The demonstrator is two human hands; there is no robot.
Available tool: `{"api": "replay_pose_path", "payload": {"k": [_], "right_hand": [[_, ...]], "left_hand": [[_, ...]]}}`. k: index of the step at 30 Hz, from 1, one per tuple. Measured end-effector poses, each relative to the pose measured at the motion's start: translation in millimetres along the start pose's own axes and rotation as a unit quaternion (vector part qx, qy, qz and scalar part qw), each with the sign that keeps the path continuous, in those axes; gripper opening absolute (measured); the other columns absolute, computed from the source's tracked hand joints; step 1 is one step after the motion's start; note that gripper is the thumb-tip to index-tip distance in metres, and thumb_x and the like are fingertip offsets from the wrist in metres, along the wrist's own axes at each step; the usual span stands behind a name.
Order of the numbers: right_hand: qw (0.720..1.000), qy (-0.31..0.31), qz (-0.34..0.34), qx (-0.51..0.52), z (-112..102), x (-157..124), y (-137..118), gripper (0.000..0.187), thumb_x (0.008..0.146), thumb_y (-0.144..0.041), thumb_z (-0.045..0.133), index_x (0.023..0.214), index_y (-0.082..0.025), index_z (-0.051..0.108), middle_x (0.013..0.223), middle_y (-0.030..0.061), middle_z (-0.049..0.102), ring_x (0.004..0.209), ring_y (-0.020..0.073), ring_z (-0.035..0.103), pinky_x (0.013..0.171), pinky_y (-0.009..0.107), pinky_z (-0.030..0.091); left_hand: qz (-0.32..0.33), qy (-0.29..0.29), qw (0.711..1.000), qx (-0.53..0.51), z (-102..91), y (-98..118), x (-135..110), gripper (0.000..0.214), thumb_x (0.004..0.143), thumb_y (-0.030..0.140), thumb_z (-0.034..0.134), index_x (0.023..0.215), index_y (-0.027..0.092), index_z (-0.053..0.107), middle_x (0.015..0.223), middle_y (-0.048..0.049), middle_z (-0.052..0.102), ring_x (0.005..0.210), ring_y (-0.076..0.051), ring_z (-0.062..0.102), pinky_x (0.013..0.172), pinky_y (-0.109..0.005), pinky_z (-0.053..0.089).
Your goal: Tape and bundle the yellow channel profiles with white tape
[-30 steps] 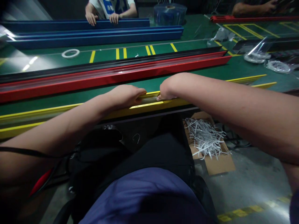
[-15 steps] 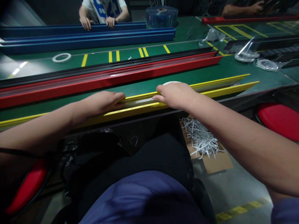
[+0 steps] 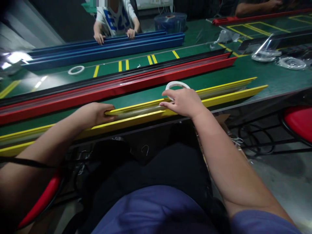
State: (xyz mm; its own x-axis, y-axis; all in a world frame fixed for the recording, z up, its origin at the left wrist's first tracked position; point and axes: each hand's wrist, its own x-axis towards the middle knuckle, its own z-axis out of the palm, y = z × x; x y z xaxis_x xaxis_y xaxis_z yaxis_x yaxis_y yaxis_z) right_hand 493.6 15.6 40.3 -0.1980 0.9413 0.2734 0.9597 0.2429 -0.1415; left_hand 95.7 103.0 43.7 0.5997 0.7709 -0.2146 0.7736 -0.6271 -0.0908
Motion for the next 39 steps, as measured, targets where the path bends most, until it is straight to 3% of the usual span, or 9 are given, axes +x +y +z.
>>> {"api": "replay_pose_path", "payload": {"k": [5,10,16,24,32,39], "right_hand": [[0.992,0.056,0.032,0.106,-2,-2,2,0.053,0.097,-0.065,0.057,0.127,-0.027,0.078,0.101,0.0066,0.075,0.09,0.0254,0.066,0.078,0.034,0.044],[0.986,0.064,0.042,0.149,-3,0,5,0.052,0.094,-0.064,0.059,0.124,-0.025,0.079,0.094,0.0059,0.074,0.084,0.0234,0.064,0.075,0.032,0.043],[0.992,0.024,0.076,0.098,-9,1,-1,0.052,0.097,-0.061,0.051,0.129,-0.027,0.075,0.099,0.0073,0.074,0.09,0.0273,0.065,0.079,0.035,0.046],[0.985,-0.006,0.157,0.076,-8,3,7,0.05,0.092,-0.058,0.056,0.134,-0.035,0.071,0.1,0.0081,0.073,0.078,0.0249,0.06,0.076,0.038,0.043],[0.982,0.031,0.175,0.062,4,8,20,0.048,0.086,-0.06,0.052,0.125,-0.036,0.069,0.118,0.0098,0.072,0.087,0.0275,0.062,0.077,0.041,0.044],[0.98,-0.045,0.193,-0.031,7,17,18,0.062,0.09,-0.072,0.043,0.134,-0.035,0.068,0.124,0.0127,0.072,0.095,0.0345,0.063,0.077,0.044,0.045]], "left_hand": [[-0.054,-0.053,0.996,0.04,-13.9,20,2,0.048,0.094,0.061,0.045,0.104,0.023,0.071,0.097,-0.0123,0.077,0.08,-0.028,0.067,0.063,-0.032,0.033],[-0.057,0.02,0.996,-0.064,-16.3,35,5,0.039,0.09,0.054,0.056,0.111,0.025,0.072,0.106,-0.0072,0.078,0.091,-0.025,0.069,0.069,-0.03,0.042],[-0.053,0.05,0.988,-0.136,-9.4,37,8,0.038,0.089,0.049,0.063,0.114,0.024,0.074,0.108,-0.0056,0.078,0.091,-0.022,0.068,0.069,-0.029,0.041],[-0.033,0.083,0.981,-0.173,-4.2,35,8,0.04,0.089,0.041,0.069,0.124,0.023,0.076,0.115,-0.0051,0.078,0.095,-0.021,0.068,0.072,-0.029,0.043],[0.003,0.099,0.979,-0.176,4.7,31,13,0.027,0.087,0.036,0.067,0.104,0.021,0.08,0.094,-0.006,0.076,0.078,-0.019,0.06,0.065,-0.032,0.035],[0.006,0.093,0.976,-0.198,4.1,27,14,0.029,0.082,0.035,0.066,0.104,0.021,0.08,0.092,-0.0058,0.076,0.075,-0.019,0.06,0.064,-0.033,0.035]]}}
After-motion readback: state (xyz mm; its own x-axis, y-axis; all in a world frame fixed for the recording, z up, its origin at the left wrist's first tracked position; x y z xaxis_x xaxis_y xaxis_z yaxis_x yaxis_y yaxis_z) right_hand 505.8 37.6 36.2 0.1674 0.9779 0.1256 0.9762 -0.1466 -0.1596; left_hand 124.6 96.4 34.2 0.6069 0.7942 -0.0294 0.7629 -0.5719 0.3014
